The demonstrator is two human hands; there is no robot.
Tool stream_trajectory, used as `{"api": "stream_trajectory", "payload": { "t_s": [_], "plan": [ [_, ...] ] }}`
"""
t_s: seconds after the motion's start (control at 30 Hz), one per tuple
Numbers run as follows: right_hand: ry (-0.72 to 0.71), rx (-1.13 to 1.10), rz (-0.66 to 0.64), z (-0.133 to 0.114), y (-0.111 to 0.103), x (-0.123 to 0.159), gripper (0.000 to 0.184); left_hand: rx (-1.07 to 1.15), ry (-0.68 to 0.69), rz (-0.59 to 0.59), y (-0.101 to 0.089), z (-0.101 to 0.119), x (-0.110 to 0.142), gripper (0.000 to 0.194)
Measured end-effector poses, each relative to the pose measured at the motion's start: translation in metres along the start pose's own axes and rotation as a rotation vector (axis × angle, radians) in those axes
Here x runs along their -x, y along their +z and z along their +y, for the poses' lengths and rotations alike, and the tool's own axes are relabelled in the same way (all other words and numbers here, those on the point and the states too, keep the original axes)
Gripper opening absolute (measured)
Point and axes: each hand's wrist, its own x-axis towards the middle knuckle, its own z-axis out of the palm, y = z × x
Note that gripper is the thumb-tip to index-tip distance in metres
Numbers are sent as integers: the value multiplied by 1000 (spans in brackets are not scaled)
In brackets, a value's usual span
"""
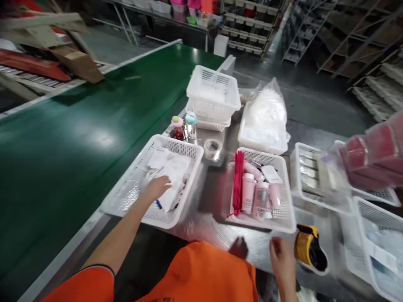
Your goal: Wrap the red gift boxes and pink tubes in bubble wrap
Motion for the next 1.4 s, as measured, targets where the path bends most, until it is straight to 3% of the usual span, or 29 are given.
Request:
{"api": "stream_trajectory", "payload": {
  "t_s": [0.17,0.33,0.43,0.53,0.63,0.7,0.8,0.9,1.0,1.1,1.23,1.33,1.4],
  "plan": [
    [-2,-72,37,-4,7,23,37,34,56,63,51,-6,40,37],
    [166,-181,95,-3,44,26,45,-126,128,-93,85,39,94,59],
    [202,-263,61,-9,62,12,49,-219,-7,-148,90,62,106,61],
    [157,-190,-1,-12,64,-3,41,-223,-99,-127,88,55,98,60],
    [134,6,-98,-7,49,-11,37,-136,-43,-54,83,37,87,59],
    [105,122,-131,-4,38,-19,40,-69,10,30,80,38,85,61],
    [2,121,-83,-11,31,-43,45,71,48,178,77,74,90,65],
    [-103,75,-67,-31,44,-75,59,363,47,197,75,141,93,64],
    [-66,191,-135,-52,66,-97,78,659,-17,177,71,213,82,70],
    [3,291,-124,-61,78,-105,85,668,-49,155,64,267,60,84],
    [-7,82,-184,-49,69,-111,72,380,-96,7,60,299,36,84],
    [69,-405,-316,-31,53,-115,59,312,-112,-34,60,299,33,80],
    [153,-802,-399,-22,42,-114,56,354,-77,27,56,299,40,81]
  ]
}}
